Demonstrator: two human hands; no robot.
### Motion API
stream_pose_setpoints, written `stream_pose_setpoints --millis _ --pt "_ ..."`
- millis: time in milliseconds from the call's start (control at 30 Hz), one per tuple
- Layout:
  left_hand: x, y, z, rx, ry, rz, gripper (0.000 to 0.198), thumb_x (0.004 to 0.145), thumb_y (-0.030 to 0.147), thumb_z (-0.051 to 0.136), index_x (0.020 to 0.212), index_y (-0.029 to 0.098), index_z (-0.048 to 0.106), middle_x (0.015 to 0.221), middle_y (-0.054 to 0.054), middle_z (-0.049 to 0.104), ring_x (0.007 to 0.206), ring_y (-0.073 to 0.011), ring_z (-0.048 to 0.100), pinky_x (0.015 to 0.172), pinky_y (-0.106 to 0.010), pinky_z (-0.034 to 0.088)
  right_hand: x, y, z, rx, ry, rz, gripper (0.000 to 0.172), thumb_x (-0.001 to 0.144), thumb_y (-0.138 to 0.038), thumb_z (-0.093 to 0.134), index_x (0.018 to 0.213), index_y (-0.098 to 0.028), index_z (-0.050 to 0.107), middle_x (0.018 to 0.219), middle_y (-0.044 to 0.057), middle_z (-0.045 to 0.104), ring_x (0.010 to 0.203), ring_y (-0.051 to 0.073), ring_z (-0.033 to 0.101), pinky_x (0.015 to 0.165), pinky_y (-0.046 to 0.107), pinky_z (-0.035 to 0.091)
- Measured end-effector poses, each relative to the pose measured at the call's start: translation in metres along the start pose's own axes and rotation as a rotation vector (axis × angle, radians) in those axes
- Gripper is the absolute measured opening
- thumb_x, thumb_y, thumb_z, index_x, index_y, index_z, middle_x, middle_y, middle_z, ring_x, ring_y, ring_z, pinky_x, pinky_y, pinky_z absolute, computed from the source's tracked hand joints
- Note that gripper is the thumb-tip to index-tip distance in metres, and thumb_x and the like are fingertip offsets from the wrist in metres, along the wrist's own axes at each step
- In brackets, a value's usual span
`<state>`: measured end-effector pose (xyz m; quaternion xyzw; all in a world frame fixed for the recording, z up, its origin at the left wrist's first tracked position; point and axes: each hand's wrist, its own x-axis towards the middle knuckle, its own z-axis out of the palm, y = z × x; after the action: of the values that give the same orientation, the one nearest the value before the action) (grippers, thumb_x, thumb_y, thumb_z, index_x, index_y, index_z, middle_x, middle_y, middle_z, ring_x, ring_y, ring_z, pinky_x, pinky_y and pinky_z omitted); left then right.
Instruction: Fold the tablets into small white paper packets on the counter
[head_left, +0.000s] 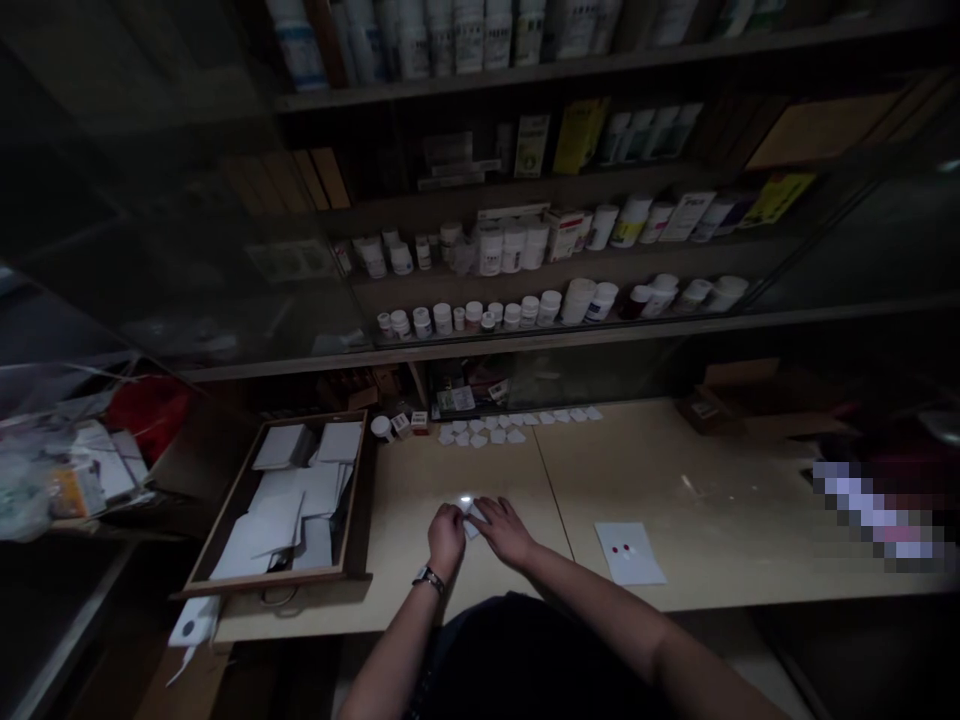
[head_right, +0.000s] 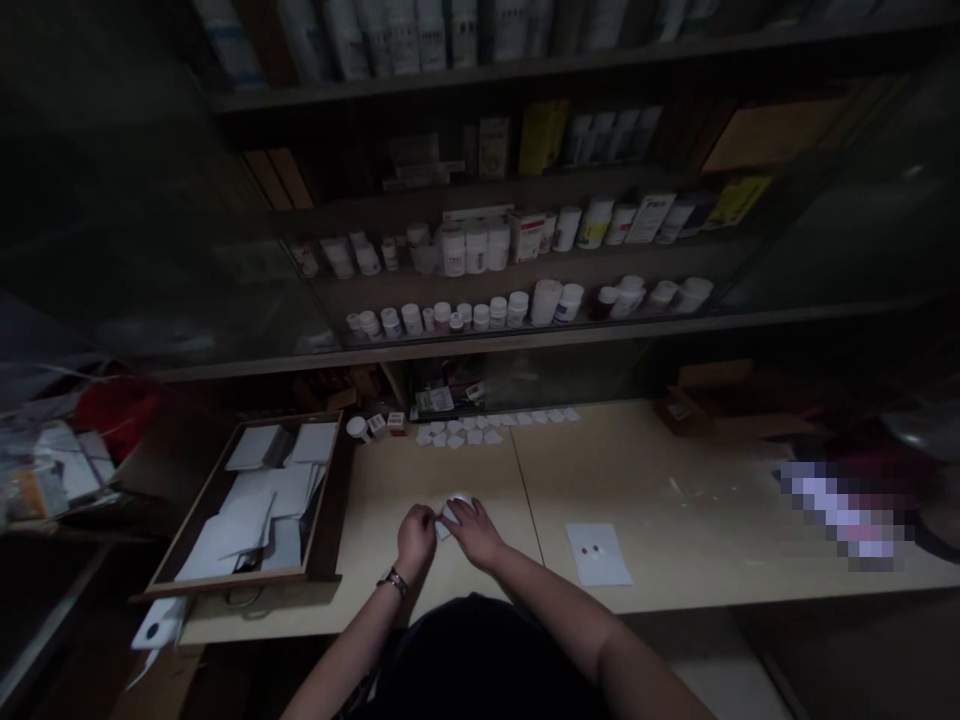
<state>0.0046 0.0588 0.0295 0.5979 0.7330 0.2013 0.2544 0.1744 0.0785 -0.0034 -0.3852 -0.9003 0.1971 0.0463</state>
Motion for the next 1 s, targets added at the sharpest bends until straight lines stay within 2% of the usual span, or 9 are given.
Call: stream_pose_setpoints --millis 67,233,600,700,833,1000 --pt "-0.005 -0.006 0.001 0.047 -0.007 0.121 0.025 0.085 0.009 0.045 0.082 0.017 0.068 0.090 -0.007 0.065 0.085 -0.0174 0.060 0.076 -0.025 0.042 0.000 -0.002 -0.002 0.001 0.007 0.010 0.040 0.095 -0.020 0.043 0.133 -0.028 0.053 0.149 0.010 0.041 0.137 0.027 0.032 0.111 0.054 0.020" --pt "-0.013 -0.015 0.005 0.146 -0.032 0.262 0.023 0.087 0.011 0.047 0.086 0.019 0.069 0.091 -0.007 0.064 0.089 -0.0179 0.059 0.078 -0.025 0.043 -0.001 -0.003 -0.002 0.013 0.005 0.034 0.033 0.095 -0.020 0.042 0.121 -0.022 0.063 0.151 0.012 0.038 0.139 0.028 0.030 0.113 0.055 0.016" --pt "-0.018 -0.034 0.007 0.326 -0.117 0.503 0.026 0.093 0.014 0.041 0.096 0.021 0.066 0.097 -0.008 0.064 0.094 -0.0201 0.058 0.077 -0.027 0.047 -0.001 -0.002 0.004 0.026 0.040 0.041 0.033 0.095 -0.021 0.042 0.119 -0.021 0.065 0.150 0.011 0.040 0.137 0.027 0.032 0.114 0.052 0.017" --pt "-0.024 -0.035 0.007 0.343 -0.147 0.530 0.025 0.092 0.014 0.043 0.099 0.024 0.065 0.099 -0.009 0.063 0.097 -0.0224 0.057 0.076 -0.029 0.048 -0.001 0.000 0.002 0.066 0.120 0.055 0.033 0.091 -0.018 0.046 0.117 -0.023 0.066 0.144 0.010 0.047 0.131 0.027 0.038 0.111 0.049 0.023" --pt "-0.028 -0.035 0.007 0.354 -0.149 0.534 0.026 0.091 0.012 0.043 0.102 0.024 0.064 0.104 -0.009 0.063 0.099 -0.0223 0.057 0.077 -0.030 0.049 -0.003 0.004 -0.003 0.110 0.223 0.055 0.039 0.088 -0.015 0.046 0.124 -0.021 0.061 0.133 0.013 0.055 0.123 0.026 0.046 0.105 0.046 0.033" --pt "-0.026 -0.035 0.010 0.371 -0.131 0.551 0.022 0.090 0.011 0.046 0.099 0.021 0.063 0.099 -0.008 0.063 0.097 -0.0205 0.058 0.075 -0.027 0.049 -0.006 0.003 -0.001 0.053 0.059 -0.136 0.046 0.094 -0.017 0.040 0.139 -0.025 0.047 0.147 0.010 0.044 0.136 0.023 0.035 0.111 0.051 0.023"
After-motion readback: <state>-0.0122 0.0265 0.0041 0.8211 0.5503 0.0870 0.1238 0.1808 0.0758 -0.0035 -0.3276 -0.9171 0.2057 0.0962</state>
